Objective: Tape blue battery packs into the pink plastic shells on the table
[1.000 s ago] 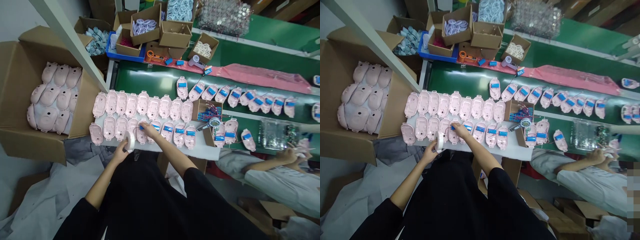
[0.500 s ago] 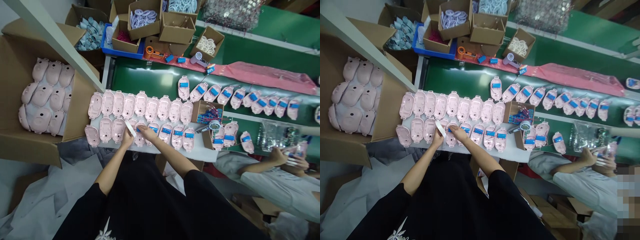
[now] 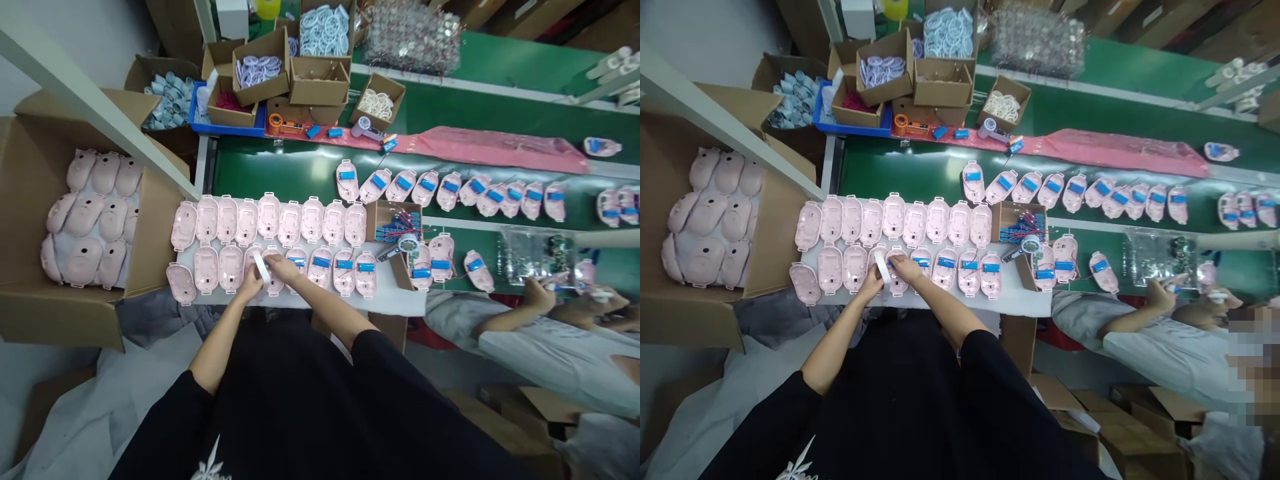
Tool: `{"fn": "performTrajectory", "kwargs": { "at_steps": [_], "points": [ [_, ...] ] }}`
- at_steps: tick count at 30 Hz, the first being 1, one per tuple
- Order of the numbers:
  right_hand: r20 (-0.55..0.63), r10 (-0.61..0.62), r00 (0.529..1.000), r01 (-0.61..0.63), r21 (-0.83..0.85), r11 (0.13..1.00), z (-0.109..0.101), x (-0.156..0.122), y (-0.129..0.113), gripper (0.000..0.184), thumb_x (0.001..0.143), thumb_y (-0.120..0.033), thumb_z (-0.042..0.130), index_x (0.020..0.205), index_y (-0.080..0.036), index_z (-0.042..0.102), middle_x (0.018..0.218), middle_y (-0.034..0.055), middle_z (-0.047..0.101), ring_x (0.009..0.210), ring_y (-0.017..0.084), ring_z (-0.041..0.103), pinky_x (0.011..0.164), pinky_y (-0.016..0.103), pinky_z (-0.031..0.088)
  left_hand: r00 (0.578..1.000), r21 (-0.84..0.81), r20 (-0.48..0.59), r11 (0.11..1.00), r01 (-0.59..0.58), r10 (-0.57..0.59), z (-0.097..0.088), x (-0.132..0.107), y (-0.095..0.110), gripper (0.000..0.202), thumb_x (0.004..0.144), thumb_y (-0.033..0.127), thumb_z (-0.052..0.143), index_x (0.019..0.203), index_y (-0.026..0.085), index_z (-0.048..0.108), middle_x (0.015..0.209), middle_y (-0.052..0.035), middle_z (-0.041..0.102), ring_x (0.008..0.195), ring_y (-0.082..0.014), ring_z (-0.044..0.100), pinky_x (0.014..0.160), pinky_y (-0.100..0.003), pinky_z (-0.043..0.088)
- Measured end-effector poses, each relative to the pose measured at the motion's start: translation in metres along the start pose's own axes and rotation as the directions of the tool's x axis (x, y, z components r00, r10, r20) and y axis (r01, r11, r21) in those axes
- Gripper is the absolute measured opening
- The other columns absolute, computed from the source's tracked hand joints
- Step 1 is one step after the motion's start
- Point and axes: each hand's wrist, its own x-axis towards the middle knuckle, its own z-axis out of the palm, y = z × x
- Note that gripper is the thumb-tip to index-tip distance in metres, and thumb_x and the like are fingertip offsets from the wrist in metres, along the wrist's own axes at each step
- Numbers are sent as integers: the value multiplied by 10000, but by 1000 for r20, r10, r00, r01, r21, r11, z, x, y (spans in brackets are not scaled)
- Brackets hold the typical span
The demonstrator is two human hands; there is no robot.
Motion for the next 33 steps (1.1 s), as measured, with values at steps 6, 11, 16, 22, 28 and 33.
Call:
{"fn": "performTrajectory", "kwargs": {
  "at_steps": [6, 11, 16, 22, 28, 33],
  "points": [
    [-246, 101, 964, 16, 433, 901, -28, -44, -31, 313, 1077, -270, 475, 1306, -157, 656, 1393, 170, 633, 1271, 272, 586, 1089, 438, 473, 973, 214, -105, 960, -178, 204, -21, -55, 39, 508, 784, 358, 765, 1230, 209, 572, 1212, -120, 675, 1134, -295, 663, 1019, -493, 538],
    [10, 106, 994, -47, 932, 360, -44, -131, -65, 596, 1005, -679, 519, 1364, -208, 587, 1048, 65, 707, 676, 142, 626, 586, 252, 479, 734, 517, -128, 676, -525, 667, -12, -55, 80, 361, 837, 235, 658, 1196, 204, 634, 1230, -128, 681, 1352, -335, 547, 1181, -540, 412],
    [-55, 182, 982, -16, 931, 365, -53, -190, -55, 514, 886, -665, 702, 1012, -168, 733, 692, -21, 608, 580, 115, 494, 554, 225, 373, 754, 503, -142, 702, -503, 642, 26, -37, 122, 473, 846, 218, 621, 1319, 212, 629, 1291, -124, 693, 1257, -298, 638, 1107, -455, 499],
    [47, -36, 998, 10, 470, 883, -130, -196, 57, 164, 919, -356, 751, 949, -201, 796, 825, 18, 762, 734, 162, 665, 695, 226, 466, 787, 455, -246, 785, -421, 565, 68, -62, 136, 476, 823, 288, 683, 1288, 190, 663, 1229, -121, 726, 1240, -303, 653, 1116, -459, 493],
    [-320, 519, 793, -566, -70, 821, -251, -172, 233, 296, 962, -187, 616, 1210, -109, 758, 1317, 233, 672, 1227, 330, 590, 1007, 393, 473, 755, 567, -238, 718, -403, 612, 77, -108, 142, 384, 803, 322, 738, 1165, 194, 721, 1146, -111, 756, 1204, -333, 675, 1138, -520, 479],
    [-197, 522, 830, -556, -219, 802, -263, -158, 284, 345, 934, -97, 545, 1184, -110, 782, 1325, 224, 658, 1302, 308, 515, 1104, 403, 380, 746, 616, -268, 704, -353, 609, 83, -117, 149, 373, 819, 341, 725, 1164, 199, 717, 1105, -106, 766, 1177, -340, 688, 1095, -515, 514]
  ]
}}
